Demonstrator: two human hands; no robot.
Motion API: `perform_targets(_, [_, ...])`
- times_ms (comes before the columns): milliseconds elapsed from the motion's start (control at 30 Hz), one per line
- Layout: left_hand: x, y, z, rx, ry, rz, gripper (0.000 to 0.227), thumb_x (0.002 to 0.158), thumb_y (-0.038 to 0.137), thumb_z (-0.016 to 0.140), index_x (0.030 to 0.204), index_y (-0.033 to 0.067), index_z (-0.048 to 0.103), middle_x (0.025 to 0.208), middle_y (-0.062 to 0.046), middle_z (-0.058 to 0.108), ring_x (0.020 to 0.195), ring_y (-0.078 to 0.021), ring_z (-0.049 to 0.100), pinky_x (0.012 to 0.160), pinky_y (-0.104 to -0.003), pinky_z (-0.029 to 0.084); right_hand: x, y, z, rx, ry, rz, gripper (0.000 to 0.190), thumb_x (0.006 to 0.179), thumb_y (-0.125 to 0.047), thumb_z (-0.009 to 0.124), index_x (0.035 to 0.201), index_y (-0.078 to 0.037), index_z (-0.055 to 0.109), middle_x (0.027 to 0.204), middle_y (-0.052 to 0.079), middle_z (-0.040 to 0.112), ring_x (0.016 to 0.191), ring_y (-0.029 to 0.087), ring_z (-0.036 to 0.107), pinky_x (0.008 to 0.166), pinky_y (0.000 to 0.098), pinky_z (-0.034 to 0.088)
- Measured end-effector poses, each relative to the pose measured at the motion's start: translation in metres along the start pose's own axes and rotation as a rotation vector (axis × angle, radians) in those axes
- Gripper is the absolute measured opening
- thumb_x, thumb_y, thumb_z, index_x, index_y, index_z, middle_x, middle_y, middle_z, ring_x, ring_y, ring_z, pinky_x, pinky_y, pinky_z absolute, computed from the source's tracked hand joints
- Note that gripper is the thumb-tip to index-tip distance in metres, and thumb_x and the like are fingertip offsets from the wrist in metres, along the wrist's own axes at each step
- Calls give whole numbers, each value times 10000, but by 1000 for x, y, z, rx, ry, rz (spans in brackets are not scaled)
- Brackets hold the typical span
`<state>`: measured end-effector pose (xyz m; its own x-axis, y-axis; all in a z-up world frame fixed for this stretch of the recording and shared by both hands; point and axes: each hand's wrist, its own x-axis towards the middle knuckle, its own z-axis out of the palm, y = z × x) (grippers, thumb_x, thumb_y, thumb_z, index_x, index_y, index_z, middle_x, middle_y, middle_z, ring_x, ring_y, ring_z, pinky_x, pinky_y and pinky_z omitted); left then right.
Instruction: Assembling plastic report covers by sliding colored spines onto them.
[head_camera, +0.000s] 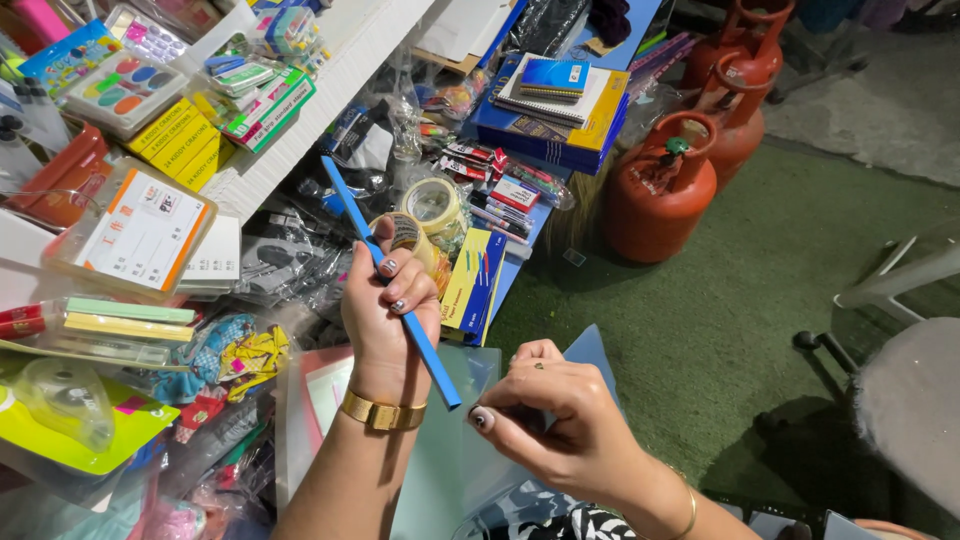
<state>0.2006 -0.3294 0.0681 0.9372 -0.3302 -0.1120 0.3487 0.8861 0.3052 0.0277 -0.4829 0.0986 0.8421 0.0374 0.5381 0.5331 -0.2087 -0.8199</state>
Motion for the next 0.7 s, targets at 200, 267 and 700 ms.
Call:
perform_targets(200, [-8, 0, 10, 56, -99, 89, 384, 1096, 432, 470, 1231, 87, 570, 674, 58, 414, 487, -18, 348, 419, -152, 285, -1, 4, 7, 50, 22, 61, 50, 865, -71, 770, 851, -38, 734, 725, 43, 697, 665, 171, 556, 743, 320, 450])
perform_targets(267, [-15, 0, 20, 71, -108, 110, 376, 1101, 435, 470, 1241, 98, 560, 673, 62, 405, 492, -14, 343, 425, -150, 283, -2, 5, 8, 45, 17, 112, 52, 854, -78, 777, 834, -42, 745, 689, 43, 680, 641, 171, 533, 701, 324, 431])
perform_targets(700, [-27, 6, 47, 228, -239, 200, 442, 1117, 469, 417, 1318, 91, 527, 624, 48, 366, 438, -31, 317, 408, -173, 276, -4, 17, 6, 218, -76, 345, 124, 902, -134, 747, 902, -23, 802, 696, 37, 685, 664, 113, 545, 592, 281, 438])
